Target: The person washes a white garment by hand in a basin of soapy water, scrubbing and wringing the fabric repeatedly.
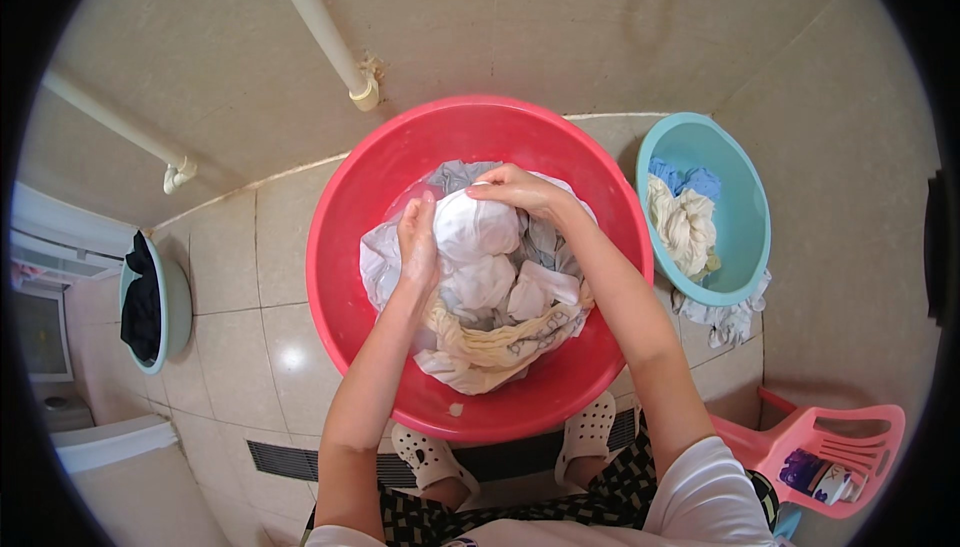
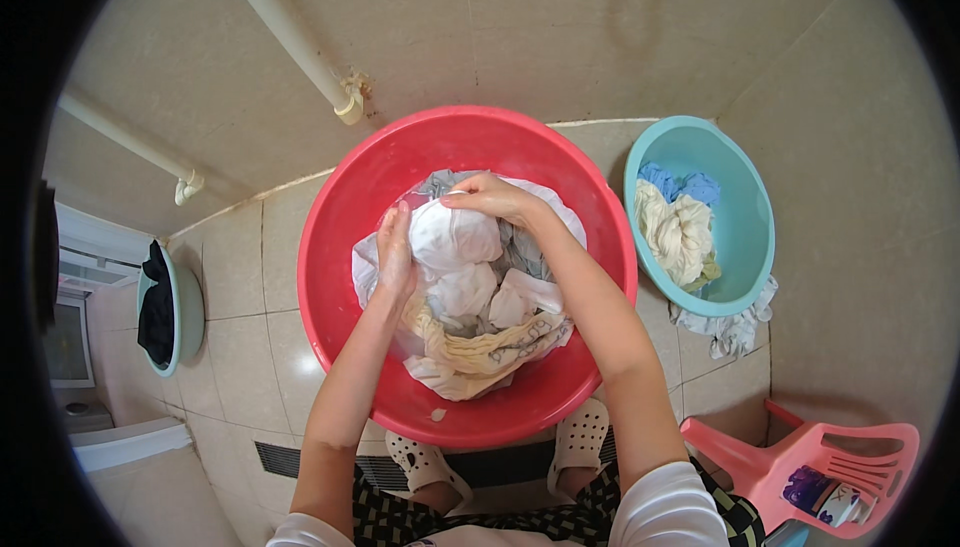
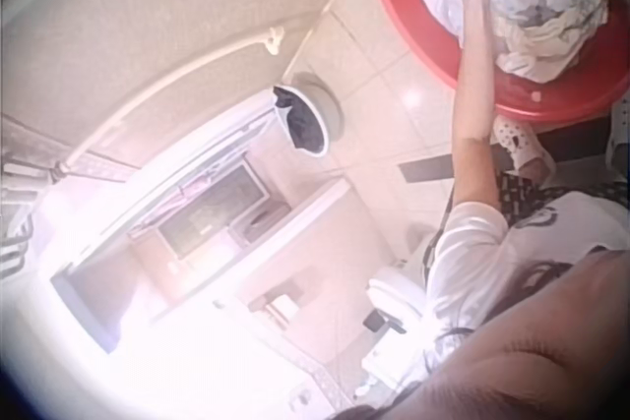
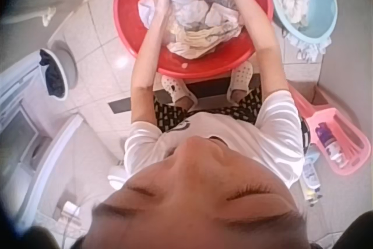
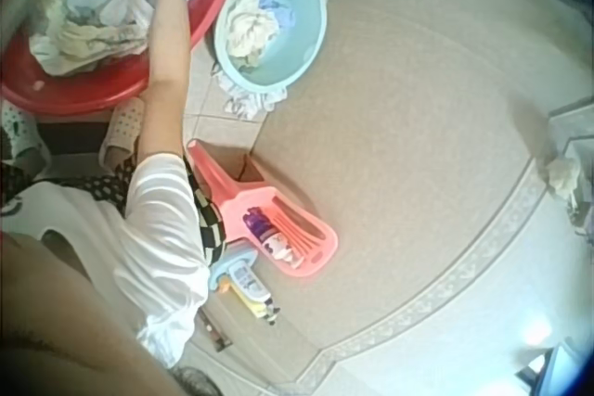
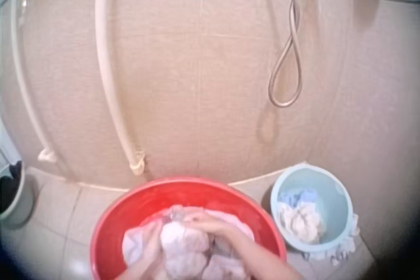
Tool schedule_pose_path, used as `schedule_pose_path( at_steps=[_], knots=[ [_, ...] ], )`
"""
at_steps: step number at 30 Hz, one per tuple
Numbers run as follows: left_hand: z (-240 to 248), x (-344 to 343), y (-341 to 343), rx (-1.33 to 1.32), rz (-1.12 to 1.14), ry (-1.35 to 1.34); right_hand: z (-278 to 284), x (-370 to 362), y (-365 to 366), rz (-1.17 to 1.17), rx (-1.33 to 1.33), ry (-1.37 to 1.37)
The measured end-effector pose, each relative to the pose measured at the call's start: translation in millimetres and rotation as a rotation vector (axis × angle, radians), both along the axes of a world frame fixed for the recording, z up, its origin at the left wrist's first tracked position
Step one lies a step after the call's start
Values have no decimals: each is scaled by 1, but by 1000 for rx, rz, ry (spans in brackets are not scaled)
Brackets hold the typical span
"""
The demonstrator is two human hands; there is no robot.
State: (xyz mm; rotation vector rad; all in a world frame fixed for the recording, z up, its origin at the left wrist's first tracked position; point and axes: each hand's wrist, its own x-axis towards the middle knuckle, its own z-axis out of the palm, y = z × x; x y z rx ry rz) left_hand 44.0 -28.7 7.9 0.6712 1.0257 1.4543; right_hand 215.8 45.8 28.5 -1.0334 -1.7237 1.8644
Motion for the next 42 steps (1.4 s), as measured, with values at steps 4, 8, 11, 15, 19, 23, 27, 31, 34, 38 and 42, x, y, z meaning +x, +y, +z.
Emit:
schedule_pose_path(
  at_steps=[4, 8, 11, 15, 19, 23, 27, 31, 34, 38, 42],
  knots=[
    [-4, 4, 2, 81, -33, 331, -14, 1, -2, -286, -43, 172],
    [8, 14, 7, -13, 65, 307, -12, -33, -38, -494, 461, 36],
    [-14, -8, 18, -248, 74, -200, -1, -78, -93, -394, 841, -83],
    [-38, -7, 2, 45, -195, -435, 8, -81, -97, -418, 1151, -192],
    [4, 46, -17, -124, 72, 18, -21, -58, -48, -695, 874, -554],
    [9, 36, -9, -153, 106, 141, -22, -71, -41, -839, 712, -537],
    [4, 36, -3, -187, 252, 16, -14, -86, -62, -811, 668, -384],
    [-20, -3, 8, -111, 104, -32, 0, -101, -104, -629, 918, -398],
    [-22, 0, 10, -63, -8, -310, 2, -97, -105, -618, 938, -310],
    [-55, 11, 11, -71, -39, -662, 7, -96, -78, -708, 944, -317],
    [-40, 22, 3, -34, -23, -621, 7, -95, -65, -691, 933, -455]
  ],
)
